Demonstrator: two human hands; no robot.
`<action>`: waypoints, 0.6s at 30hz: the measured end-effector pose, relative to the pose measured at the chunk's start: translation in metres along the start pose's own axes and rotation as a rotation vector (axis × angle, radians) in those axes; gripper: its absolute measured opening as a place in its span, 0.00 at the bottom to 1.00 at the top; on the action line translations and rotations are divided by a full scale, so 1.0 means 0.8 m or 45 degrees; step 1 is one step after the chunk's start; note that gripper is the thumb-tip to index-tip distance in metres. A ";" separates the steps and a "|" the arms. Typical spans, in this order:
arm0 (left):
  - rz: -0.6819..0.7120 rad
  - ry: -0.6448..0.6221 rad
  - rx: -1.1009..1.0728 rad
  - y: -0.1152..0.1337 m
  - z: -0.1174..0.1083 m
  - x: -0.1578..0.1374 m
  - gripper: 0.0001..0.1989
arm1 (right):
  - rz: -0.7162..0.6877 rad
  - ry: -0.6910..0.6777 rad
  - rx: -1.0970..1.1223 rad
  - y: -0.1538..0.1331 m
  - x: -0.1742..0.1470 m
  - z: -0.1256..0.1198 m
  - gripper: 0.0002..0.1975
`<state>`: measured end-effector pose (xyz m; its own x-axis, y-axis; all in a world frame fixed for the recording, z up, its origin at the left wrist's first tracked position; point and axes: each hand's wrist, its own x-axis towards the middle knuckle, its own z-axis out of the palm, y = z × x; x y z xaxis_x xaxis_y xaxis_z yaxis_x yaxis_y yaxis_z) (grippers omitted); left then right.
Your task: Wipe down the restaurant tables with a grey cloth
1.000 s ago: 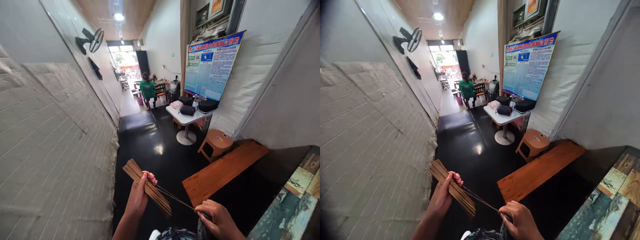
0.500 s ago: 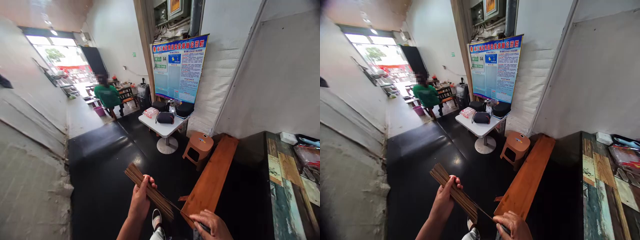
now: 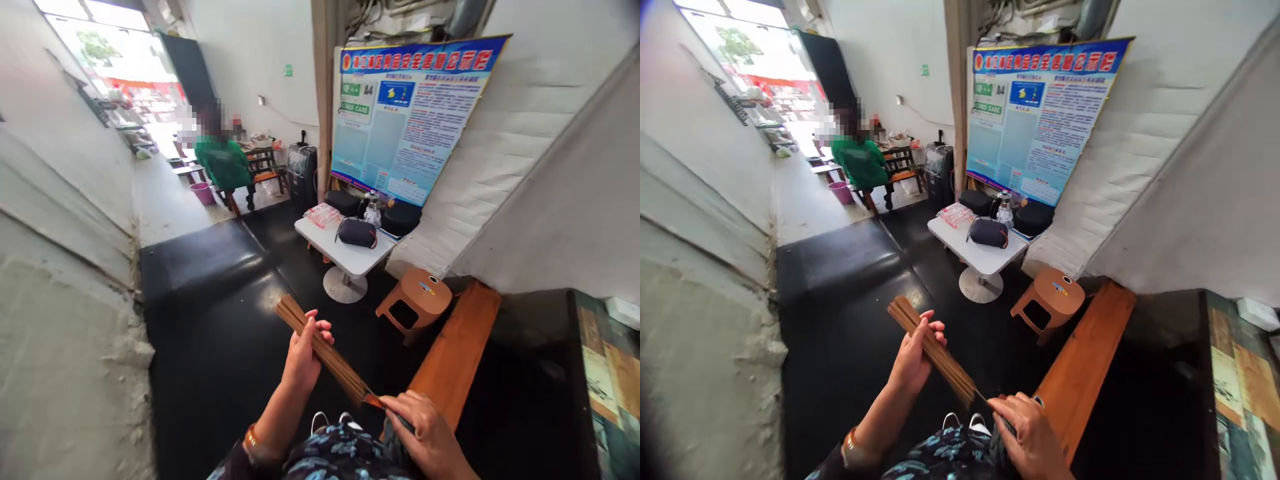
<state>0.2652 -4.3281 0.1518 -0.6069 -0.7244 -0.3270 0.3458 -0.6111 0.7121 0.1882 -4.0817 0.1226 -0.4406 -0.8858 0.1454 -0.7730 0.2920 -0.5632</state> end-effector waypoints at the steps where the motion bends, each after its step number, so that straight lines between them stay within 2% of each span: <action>1: 0.015 -0.001 -0.025 0.005 -0.001 0.006 0.26 | -0.027 0.000 -0.021 -0.002 0.009 0.003 0.15; 6: 0.019 -0.031 -0.126 0.022 -0.004 0.034 0.27 | -0.157 0.035 -0.087 -0.005 0.052 0.015 0.16; 12: 0.046 -0.015 -0.128 0.015 0.008 0.063 0.24 | -0.282 0.118 -0.097 0.007 0.111 0.013 0.14; 15: 0.057 -0.008 -0.111 0.005 0.025 0.084 0.24 | -0.365 0.197 -0.117 0.033 0.142 0.008 0.14; 18: 0.105 0.004 -0.095 -0.010 0.051 0.113 0.22 | -0.449 0.241 -0.137 0.080 0.173 -0.003 0.15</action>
<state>0.1784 -4.3755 0.1424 -0.5717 -0.7742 -0.2715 0.4468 -0.5713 0.6885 0.0767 -4.1845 0.1084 -0.2084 -0.8593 0.4671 -0.9306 0.0273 -0.3650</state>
